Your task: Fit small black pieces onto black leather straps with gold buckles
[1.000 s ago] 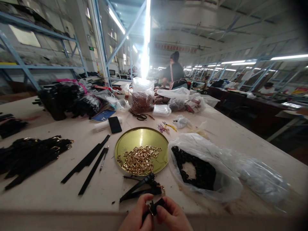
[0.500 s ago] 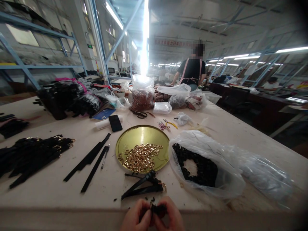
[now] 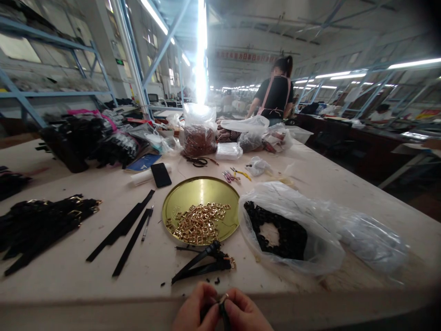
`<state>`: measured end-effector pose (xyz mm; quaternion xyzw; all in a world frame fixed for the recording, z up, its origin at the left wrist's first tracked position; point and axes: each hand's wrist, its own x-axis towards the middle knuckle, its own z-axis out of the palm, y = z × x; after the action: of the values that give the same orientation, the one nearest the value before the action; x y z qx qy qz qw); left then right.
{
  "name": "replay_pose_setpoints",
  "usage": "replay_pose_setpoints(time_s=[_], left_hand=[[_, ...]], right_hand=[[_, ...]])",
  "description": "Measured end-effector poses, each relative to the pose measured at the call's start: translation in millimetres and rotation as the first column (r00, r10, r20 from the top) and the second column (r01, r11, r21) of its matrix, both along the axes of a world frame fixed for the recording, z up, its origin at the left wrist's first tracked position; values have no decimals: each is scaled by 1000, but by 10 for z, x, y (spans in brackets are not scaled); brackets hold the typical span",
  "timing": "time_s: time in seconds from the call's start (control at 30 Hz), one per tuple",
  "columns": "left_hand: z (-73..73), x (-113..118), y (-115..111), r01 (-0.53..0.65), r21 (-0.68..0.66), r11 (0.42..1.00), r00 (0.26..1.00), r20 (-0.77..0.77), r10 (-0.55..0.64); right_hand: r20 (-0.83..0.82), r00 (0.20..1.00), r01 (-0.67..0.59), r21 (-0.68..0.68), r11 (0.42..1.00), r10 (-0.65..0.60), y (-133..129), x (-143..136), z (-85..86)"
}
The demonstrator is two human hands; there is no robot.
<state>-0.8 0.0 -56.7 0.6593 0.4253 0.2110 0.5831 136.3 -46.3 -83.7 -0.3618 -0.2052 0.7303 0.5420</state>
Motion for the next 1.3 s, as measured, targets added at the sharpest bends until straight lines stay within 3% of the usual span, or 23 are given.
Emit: replay_pose_setpoints(time_s=[0.13, 0.23, 0.37, 0.47, 0.53, 0.67, 0.77, 0.93, 1.03, 1.17, 1.3], left_hand=[[-70, 44, 5, 25, 15, 1000, 999, -46, -24], [-26, 44, -5, 93, 1, 996, 993, -78, -93], [47, 12, -21, 144, -39, 989, 989, 38, -142], [21, -2, -9, 142, -94, 985, 984, 119, -130], [-15, -10, 2, 141, -126, 982, 989, 60, -135], [-21, -30, -7, 110, -154, 982, 992, -52, -119], [34, -38, -23, 96, -189, 977, 993, -47, -106], [117, -57, -9, 141, -214, 967, 990, 9, -143], [128, -98, -3, 152, -343, 927, 988, 42, -146], [102, -125, -21, 84, -516, 852, 992, -41, -122], [70, -73, -54, 34, -491, 871, 995, -62, -74]], right_hand=[[-27, 996, 83, -37, 996, -84, -13, 15, -80], [164, 964, 214, -20, 977, -208, -5, 65, -103], [517, 773, 346, 142, 927, -367, -9, 100, -21], [631, 623, 326, 328, 887, -463, -27, 78, 34], [620, 653, 302, 313, 900, -435, -34, 71, 23], [353, 923, 168, -10, 986, -153, -26, 91, -39], [157, 987, 38, -99, 994, -22, -26, 90, -22], [358, 934, -3, 29, 1000, -7, -52, 114, 54], [411, 911, -24, -10, 1000, 26, -64, 161, 54], [463, 886, -20, -23, 1000, 29, -80, 148, 63], [612, 790, 6, 22, 1000, -18, -120, 100, 87]])
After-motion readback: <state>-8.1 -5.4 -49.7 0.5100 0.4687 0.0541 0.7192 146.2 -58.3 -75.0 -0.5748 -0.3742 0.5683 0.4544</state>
